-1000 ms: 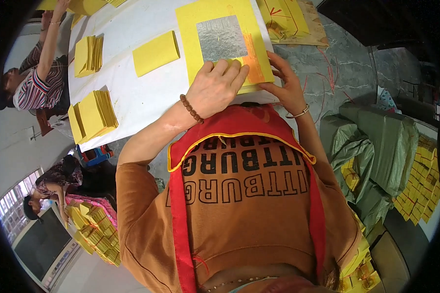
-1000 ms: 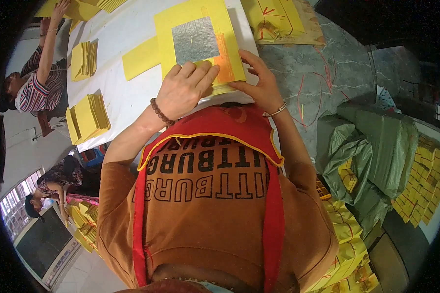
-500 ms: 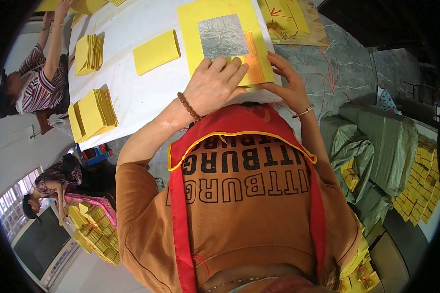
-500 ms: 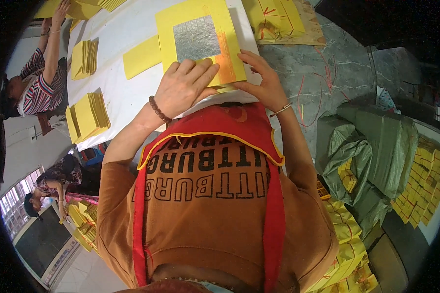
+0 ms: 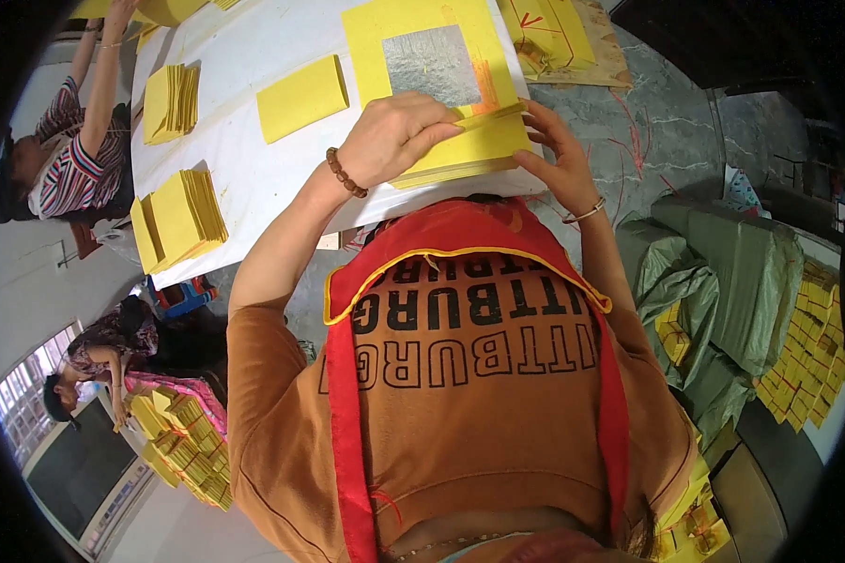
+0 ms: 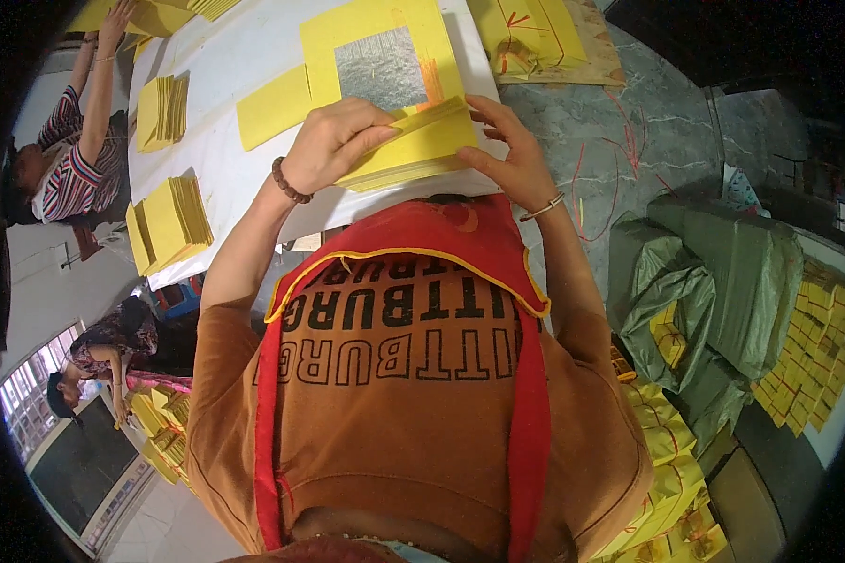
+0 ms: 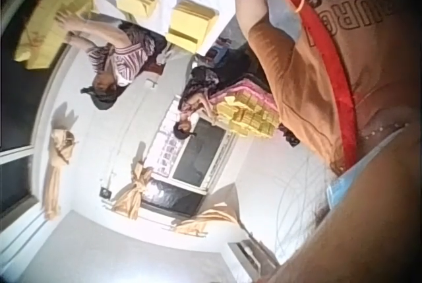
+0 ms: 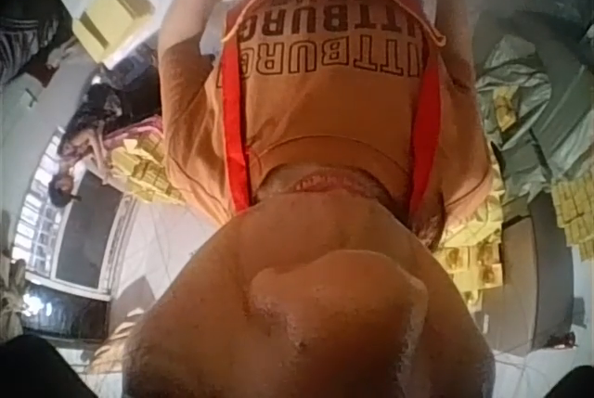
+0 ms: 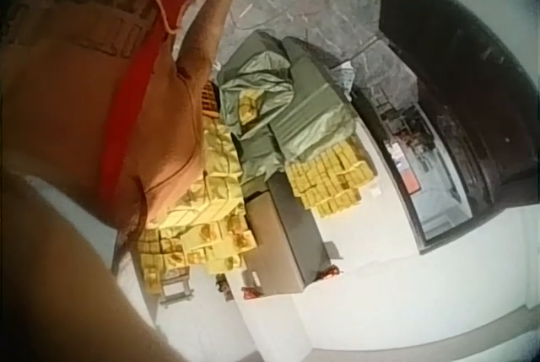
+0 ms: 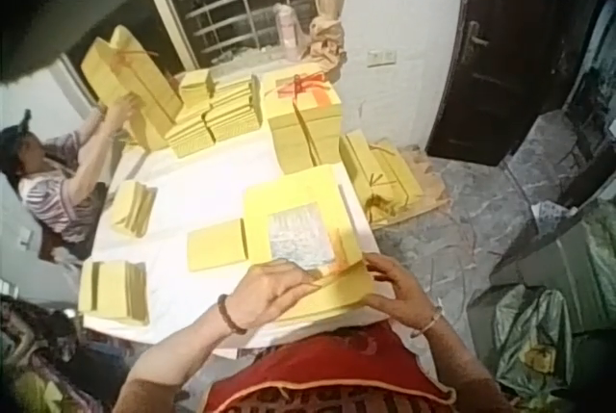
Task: Organizing and bundling stacks of yellow joss paper with red ribbons.
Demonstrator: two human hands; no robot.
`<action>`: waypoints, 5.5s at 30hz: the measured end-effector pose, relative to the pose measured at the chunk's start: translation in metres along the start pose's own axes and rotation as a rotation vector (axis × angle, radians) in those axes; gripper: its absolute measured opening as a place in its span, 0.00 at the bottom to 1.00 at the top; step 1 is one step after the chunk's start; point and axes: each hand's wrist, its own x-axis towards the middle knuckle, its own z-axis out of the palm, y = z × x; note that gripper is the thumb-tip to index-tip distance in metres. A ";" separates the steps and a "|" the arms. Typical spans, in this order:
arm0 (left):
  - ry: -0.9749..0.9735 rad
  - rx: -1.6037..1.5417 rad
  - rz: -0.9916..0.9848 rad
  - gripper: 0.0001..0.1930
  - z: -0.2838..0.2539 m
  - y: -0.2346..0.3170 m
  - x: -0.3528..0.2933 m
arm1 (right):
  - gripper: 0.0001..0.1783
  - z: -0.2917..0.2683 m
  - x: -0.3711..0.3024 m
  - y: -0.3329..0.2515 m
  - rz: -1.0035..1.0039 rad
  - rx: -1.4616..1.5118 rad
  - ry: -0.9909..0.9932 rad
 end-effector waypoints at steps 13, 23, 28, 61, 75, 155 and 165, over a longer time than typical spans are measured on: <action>-0.073 -0.202 -0.104 0.09 0.000 -0.004 -0.001 | 0.26 0.001 0.004 0.004 -0.091 -0.061 0.089; -0.058 -0.197 -0.129 0.09 0.002 -0.008 -0.003 | 0.16 0.000 0.003 -0.003 -0.188 -0.139 0.153; -0.044 -0.248 -0.139 0.10 0.003 -0.007 -0.005 | 0.10 0.001 0.004 -0.004 -0.286 -0.222 0.127; 0.015 0.115 0.039 0.20 -0.008 0.016 -0.010 | 0.28 0.003 0.055 0.004 -0.232 -0.140 -0.204; 0.169 0.163 0.020 0.19 -0.016 -0.051 -0.036 | 0.14 0.000 0.064 0.013 -0.274 -0.106 -0.145; -0.015 0.706 0.002 0.28 0.016 0.001 -0.005 | 0.26 0.004 0.023 -0.031 0.157 0.106 -0.161; 0.599 0.514 -0.020 0.24 -0.059 -0.042 -0.031 | 0.28 0.002 0.035 -0.030 0.019 0.106 0.159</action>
